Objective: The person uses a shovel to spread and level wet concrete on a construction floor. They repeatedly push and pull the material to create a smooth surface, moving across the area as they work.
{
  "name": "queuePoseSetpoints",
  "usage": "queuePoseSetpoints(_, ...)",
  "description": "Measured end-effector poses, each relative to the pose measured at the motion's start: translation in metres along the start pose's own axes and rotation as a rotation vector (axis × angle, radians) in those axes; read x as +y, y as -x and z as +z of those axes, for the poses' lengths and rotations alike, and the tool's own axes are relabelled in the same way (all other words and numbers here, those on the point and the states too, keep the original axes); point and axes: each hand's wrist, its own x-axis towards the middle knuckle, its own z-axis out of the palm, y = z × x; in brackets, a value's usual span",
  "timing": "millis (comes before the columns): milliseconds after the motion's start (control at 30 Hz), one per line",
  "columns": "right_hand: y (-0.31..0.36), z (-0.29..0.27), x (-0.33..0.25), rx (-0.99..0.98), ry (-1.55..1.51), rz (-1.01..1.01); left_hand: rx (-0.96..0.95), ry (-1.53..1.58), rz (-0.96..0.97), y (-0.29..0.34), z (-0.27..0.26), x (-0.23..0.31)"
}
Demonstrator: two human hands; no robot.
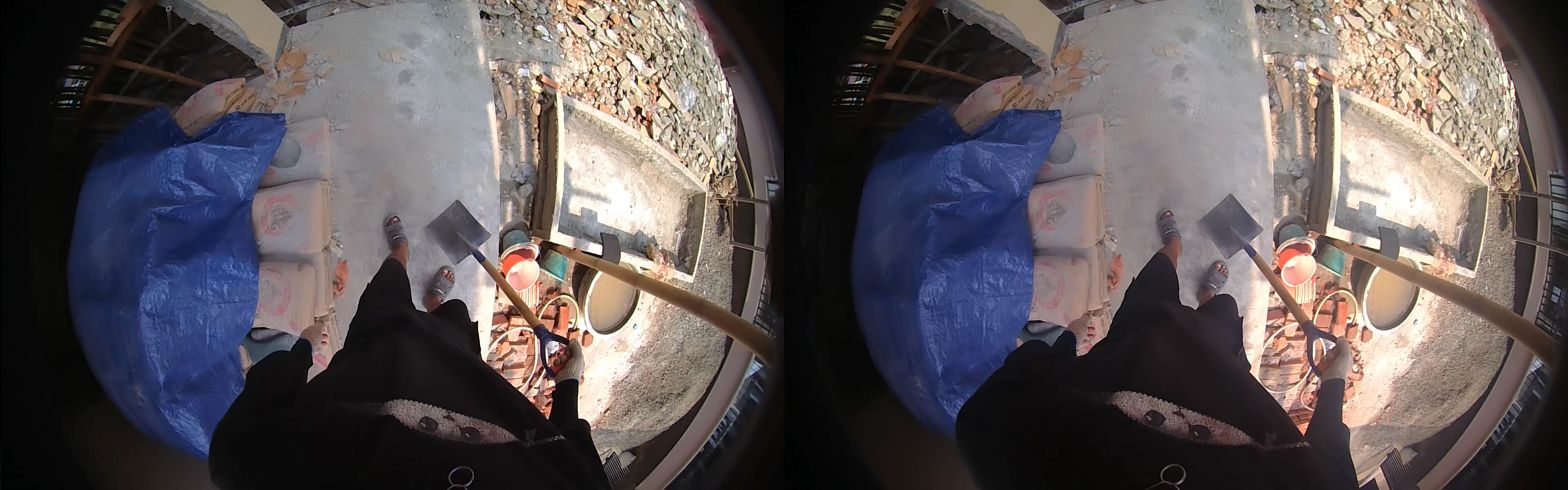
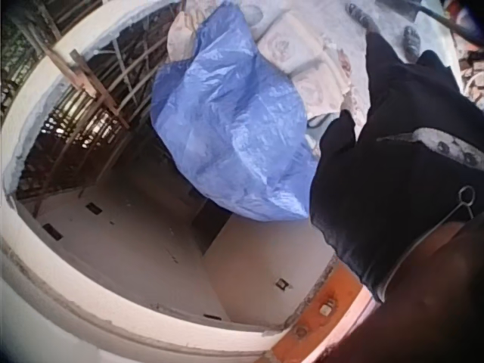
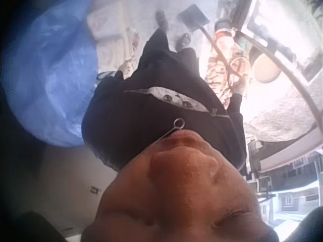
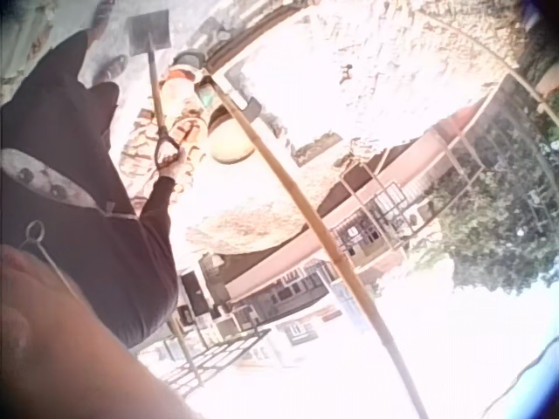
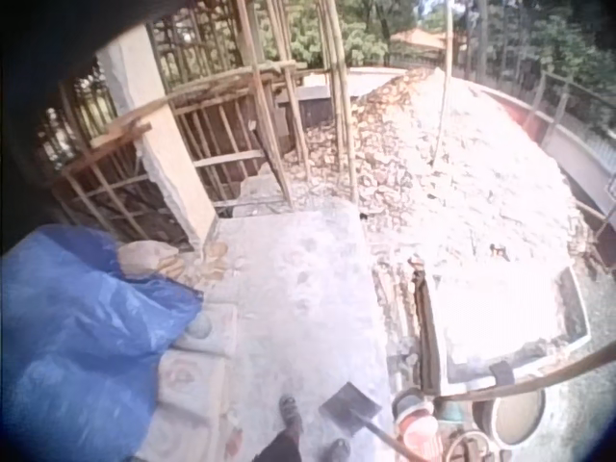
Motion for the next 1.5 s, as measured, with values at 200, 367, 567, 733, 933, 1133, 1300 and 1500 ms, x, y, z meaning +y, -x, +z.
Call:
queuePoseSetpoints(200, 0.049, 0.030, 0.013, -0.105, -0.125, -0.049, -0.016, -0.520, 0.508, -0.007, 0.097, 0.179)
queuePoseSetpoints(367, 0.089, 0.048, 0.051, 0.041, -0.029, 0.238, -0.074, -0.604, 1.041, 0.062, 0.207, 0.285)
queuePoseSetpoints(567, 0.140, 0.092, 0.048, -0.109, -0.293, 0.186, -0.643, -1.265, 0.822, 0.154, 0.315, 0.218)
queuePoseSetpoints(733, 0.160, 0.176, 0.015, -0.603, -0.631, 0.281, -0.921, -0.790, 0.260, 0.220, 0.378, 0.101)
queuePoseSetpoints(933, 0.165, 0.185, 0.028, -0.788, -0.329, 0.406, -1.088, 0.376, -0.227, 0.255, 0.353, 0.068)
queuePoseSetpoints(1133, 0.164, 0.096, 0.020, -0.772, 0.631, -0.296, -0.881, 0.007, 0.296, 0.260, 0.352, -0.010)
queuePoseSetpoints(1300, 0.167, 0.077, 0.014, -0.963, 1.044, -1.575, -0.679, -0.255, 0.380, 0.235, 0.342, -0.022)
queuePoseSetpoints(1500, 0.151, 0.067, 0.068, -1.204, 1.604, -1.583, -0.663, -0.140, 0.366, 0.167, 0.318, -0.081)
